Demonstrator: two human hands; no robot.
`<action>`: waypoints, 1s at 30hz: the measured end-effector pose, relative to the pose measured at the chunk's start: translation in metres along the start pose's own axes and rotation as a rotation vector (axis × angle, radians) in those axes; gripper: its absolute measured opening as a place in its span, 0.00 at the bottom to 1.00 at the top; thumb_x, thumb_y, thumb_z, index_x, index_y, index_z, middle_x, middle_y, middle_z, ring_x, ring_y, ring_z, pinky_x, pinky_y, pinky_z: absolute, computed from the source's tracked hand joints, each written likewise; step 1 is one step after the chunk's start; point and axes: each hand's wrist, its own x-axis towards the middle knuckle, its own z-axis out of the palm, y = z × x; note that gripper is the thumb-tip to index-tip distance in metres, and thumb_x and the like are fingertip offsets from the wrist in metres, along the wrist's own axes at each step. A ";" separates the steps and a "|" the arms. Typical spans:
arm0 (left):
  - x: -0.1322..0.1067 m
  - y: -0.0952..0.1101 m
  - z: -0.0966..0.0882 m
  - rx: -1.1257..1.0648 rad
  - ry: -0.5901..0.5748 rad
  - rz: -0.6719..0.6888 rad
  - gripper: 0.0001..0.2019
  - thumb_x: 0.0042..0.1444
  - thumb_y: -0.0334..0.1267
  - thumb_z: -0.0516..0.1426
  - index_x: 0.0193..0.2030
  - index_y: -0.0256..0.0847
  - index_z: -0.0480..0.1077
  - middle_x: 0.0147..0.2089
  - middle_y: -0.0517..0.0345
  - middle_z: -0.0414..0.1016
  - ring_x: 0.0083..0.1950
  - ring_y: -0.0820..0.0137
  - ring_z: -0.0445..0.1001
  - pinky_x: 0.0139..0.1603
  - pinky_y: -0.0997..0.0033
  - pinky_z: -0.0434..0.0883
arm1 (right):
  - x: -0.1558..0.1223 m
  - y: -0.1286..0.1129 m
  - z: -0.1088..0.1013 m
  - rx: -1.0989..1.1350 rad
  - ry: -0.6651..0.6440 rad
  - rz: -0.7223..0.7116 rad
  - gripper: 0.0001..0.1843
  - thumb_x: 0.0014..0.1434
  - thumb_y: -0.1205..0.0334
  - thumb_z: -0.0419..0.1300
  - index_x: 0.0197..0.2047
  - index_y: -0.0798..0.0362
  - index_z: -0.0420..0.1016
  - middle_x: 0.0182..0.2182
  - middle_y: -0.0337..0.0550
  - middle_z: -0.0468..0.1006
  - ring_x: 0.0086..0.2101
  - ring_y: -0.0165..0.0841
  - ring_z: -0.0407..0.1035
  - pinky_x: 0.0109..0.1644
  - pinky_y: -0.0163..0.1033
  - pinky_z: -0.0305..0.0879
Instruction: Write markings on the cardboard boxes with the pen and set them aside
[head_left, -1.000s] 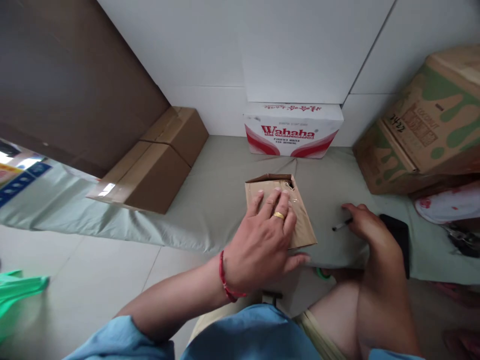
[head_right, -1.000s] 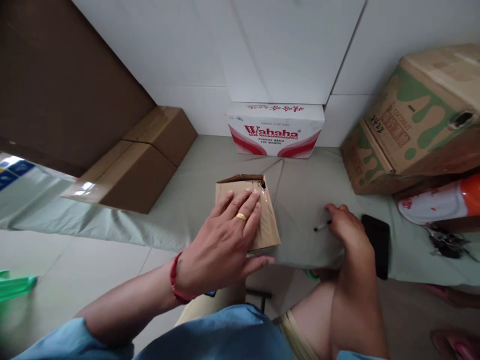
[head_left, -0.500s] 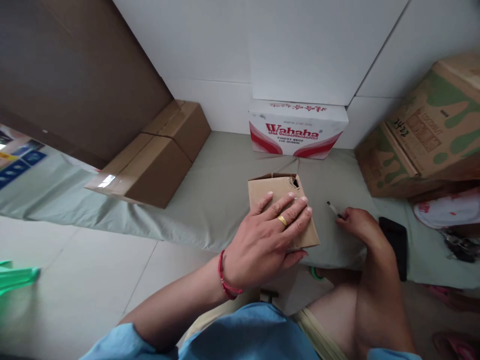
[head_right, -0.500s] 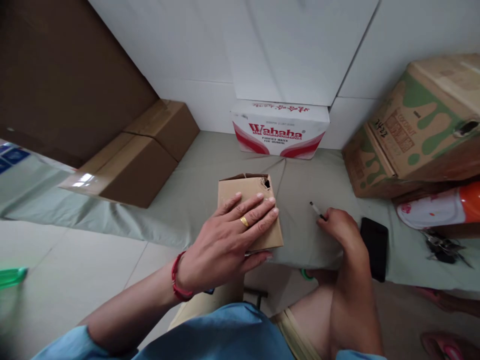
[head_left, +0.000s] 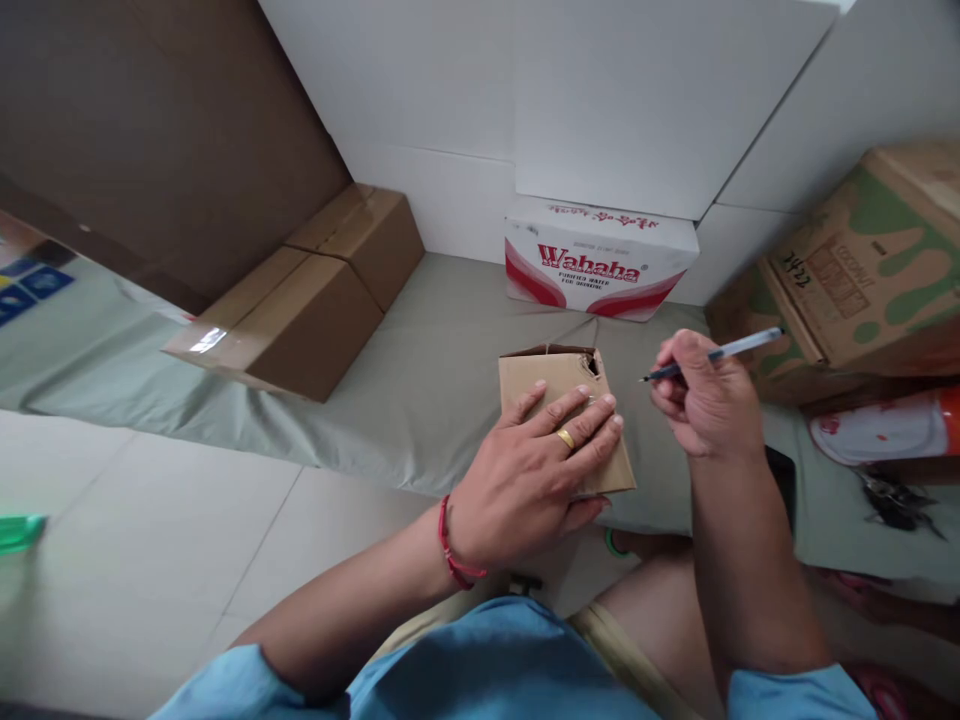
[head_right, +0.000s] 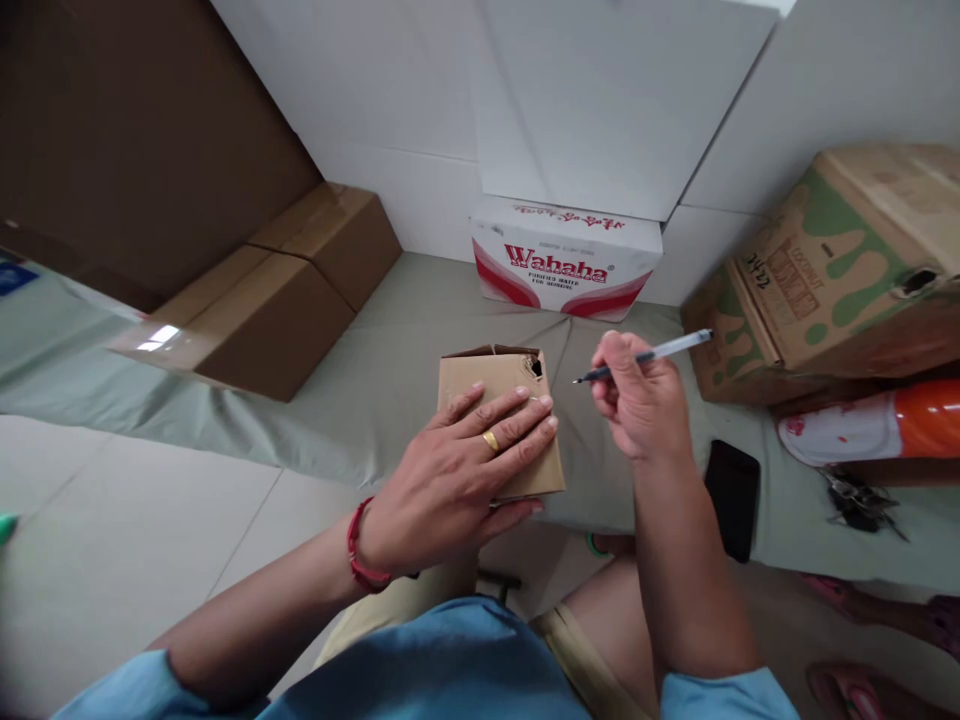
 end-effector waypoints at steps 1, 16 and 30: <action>0.000 0.000 0.000 -0.002 0.002 -0.002 0.33 0.72 0.55 0.59 0.76 0.39 0.66 0.80 0.51 0.65 0.79 0.54 0.67 0.83 0.49 0.52 | 0.000 -0.001 0.008 -0.011 -0.021 -0.010 0.31 0.49 0.36 0.80 0.27 0.51 0.72 0.17 0.29 0.62 0.15 0.20 0.52 0.15 0.27 0.41; 0.003 -0.003 0.006 -0.051 0.020 -0.009 0.34 0.69 0.54 0.61 0.76 0.39 0.66 0.79 0.49 0.68 0.79 0.52 0.67 0.81 0.44 0.56 | 0.004 0.014 0.045 -0.421 -0.038 -0.248 0.04 0.58 0.62 0.62 0.32 0.51 0.73 0.21 0.30 0.66 0.21 0.24 0.57 0.26 0.32 0.56; 0.005 -0.003 0.007 -0.100 0.010 -0.025 0.32 0.66 0.51 0.64 0.72 0.39 0.70 0.78 0.48 0.70 0.78 0.50 0.67 0.80 0.41 0.58 | -0.001 0.016 0.055 -0.718 0.082 -0.425 0.09 0.61 0.59 0.58 0.29 0.49 0.70 0.23 0.33 0.72 0.26 0.29 0.65 0.34 0.36 0.62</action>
